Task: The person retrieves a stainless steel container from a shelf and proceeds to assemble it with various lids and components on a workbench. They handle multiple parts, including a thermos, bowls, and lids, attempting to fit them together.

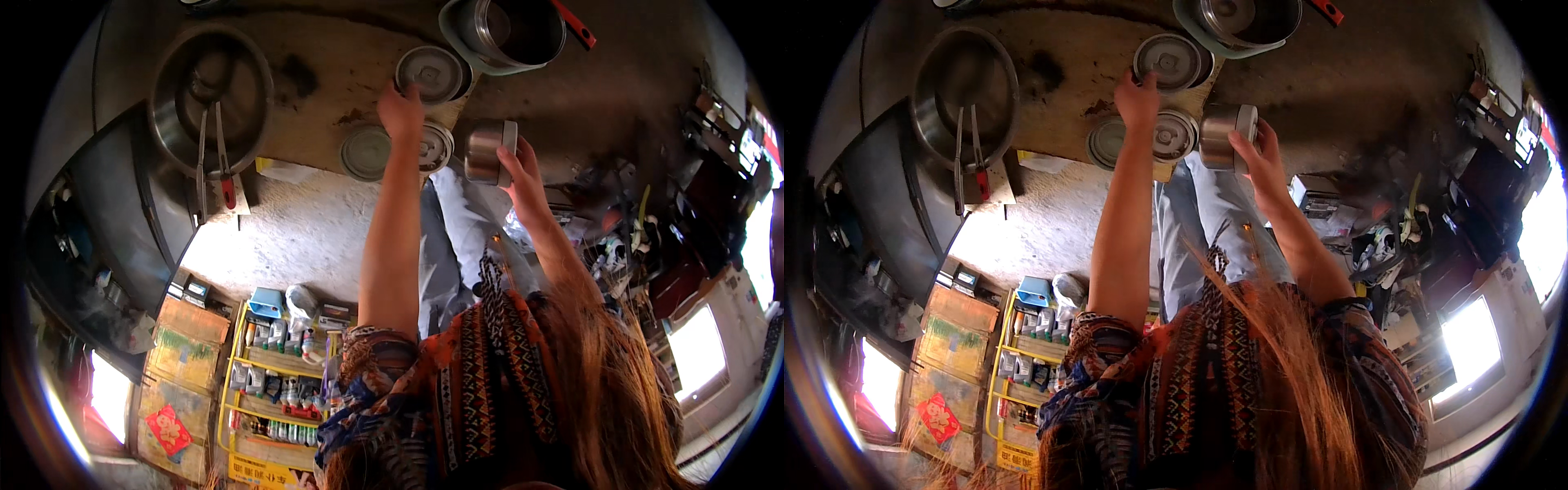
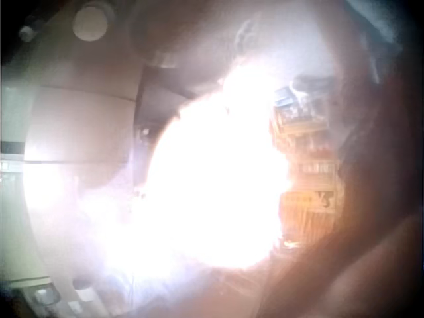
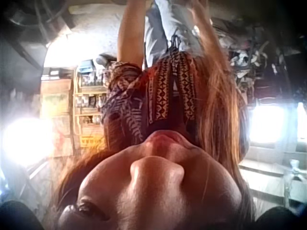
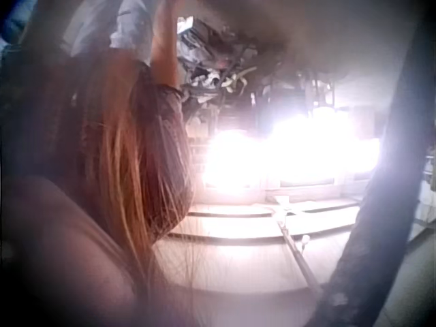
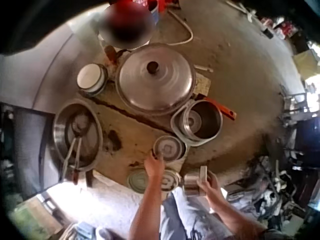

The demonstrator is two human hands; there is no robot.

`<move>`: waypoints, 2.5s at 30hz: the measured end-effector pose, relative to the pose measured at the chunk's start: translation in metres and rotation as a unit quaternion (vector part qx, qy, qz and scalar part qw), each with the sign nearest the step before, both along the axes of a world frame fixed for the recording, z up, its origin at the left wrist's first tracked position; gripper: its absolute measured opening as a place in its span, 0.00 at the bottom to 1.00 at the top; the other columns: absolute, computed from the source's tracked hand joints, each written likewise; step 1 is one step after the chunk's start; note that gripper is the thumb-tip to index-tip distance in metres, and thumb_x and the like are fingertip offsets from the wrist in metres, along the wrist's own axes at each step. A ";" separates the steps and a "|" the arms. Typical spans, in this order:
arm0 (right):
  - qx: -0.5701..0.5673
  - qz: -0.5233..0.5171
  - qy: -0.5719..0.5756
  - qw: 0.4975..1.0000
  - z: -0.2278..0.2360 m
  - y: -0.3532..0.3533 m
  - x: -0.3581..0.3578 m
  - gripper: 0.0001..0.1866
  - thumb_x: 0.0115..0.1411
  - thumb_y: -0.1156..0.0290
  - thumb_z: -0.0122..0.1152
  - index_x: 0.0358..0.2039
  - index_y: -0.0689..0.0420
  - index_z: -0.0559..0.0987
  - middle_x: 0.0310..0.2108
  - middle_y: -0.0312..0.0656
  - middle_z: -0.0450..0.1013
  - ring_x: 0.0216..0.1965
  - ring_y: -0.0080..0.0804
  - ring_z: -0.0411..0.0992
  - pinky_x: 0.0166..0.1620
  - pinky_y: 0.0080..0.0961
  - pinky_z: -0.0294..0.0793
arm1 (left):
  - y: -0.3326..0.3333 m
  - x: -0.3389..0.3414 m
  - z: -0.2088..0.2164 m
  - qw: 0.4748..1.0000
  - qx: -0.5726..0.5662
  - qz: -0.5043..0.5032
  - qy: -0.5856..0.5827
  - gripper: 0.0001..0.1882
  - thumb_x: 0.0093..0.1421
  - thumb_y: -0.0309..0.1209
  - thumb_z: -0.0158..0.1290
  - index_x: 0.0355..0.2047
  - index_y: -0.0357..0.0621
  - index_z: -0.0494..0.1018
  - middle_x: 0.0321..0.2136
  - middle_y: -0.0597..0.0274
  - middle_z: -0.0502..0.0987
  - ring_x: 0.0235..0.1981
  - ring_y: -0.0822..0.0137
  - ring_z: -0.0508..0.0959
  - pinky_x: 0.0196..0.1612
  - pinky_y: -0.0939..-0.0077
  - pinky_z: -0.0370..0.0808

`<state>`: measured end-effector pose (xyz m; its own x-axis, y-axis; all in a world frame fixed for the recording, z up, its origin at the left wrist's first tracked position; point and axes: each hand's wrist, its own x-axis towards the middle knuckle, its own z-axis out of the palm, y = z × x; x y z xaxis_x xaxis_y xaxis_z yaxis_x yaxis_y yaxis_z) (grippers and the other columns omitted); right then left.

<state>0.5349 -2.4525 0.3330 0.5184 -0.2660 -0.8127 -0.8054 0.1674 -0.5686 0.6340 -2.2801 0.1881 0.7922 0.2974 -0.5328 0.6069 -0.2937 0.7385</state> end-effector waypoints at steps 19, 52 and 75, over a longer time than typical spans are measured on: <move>-0.383 0.339 -0.440 0.738 0.072 0.014 0.085 0.61 0.34 0.61 0.78 0.65 0.63 0.51 0.62 0.55 0.53 0.61 0.53 0.54 0.62 0.44 0.57 | 0.106 -0.158 0.093 0.844 -0.393 0.366 -0.011 0.15 0.65 0.26 0.48 0.52 0.41 0.68 0.48 0.61 0.73 0.48 0.68 0.74 0.47 0.68 0.75; 0.460 -0.131 -0.148 0.866 0.097 0.063 0.079 0.44 0.56 0.34 0.47 0.65 0.51 0.61 0.65 0.50 0.56 0.64 0.49 0.57 0.62 0.51 0.59 | 0.073 -0.010 0.259 0.440 -0.755 0.420 -0.244 0.09 0.63 0.21 0.49 0.41 0.26 0.71 0.31 0.50 0.77 0.43 0.60 0.78 0.59 0.69 0.73; 0.137 0.165 -0.348 0.913 0.123 0.110 0.001 0.66 0.43 0.43 0.75 0.69 0.63 0.44 0.66 0.49 0.53 0.64 0.40 0.59 0.62 0.39 0.63 | 0.080 0.034 0.216 0.878 -0.139 0.316 -0.331 0.14 0.62 0.19 0.48 0.48 0.35 0.65 0.41 0.56 0.73 0.42 0.69 0.76 0.44 0.81 0.71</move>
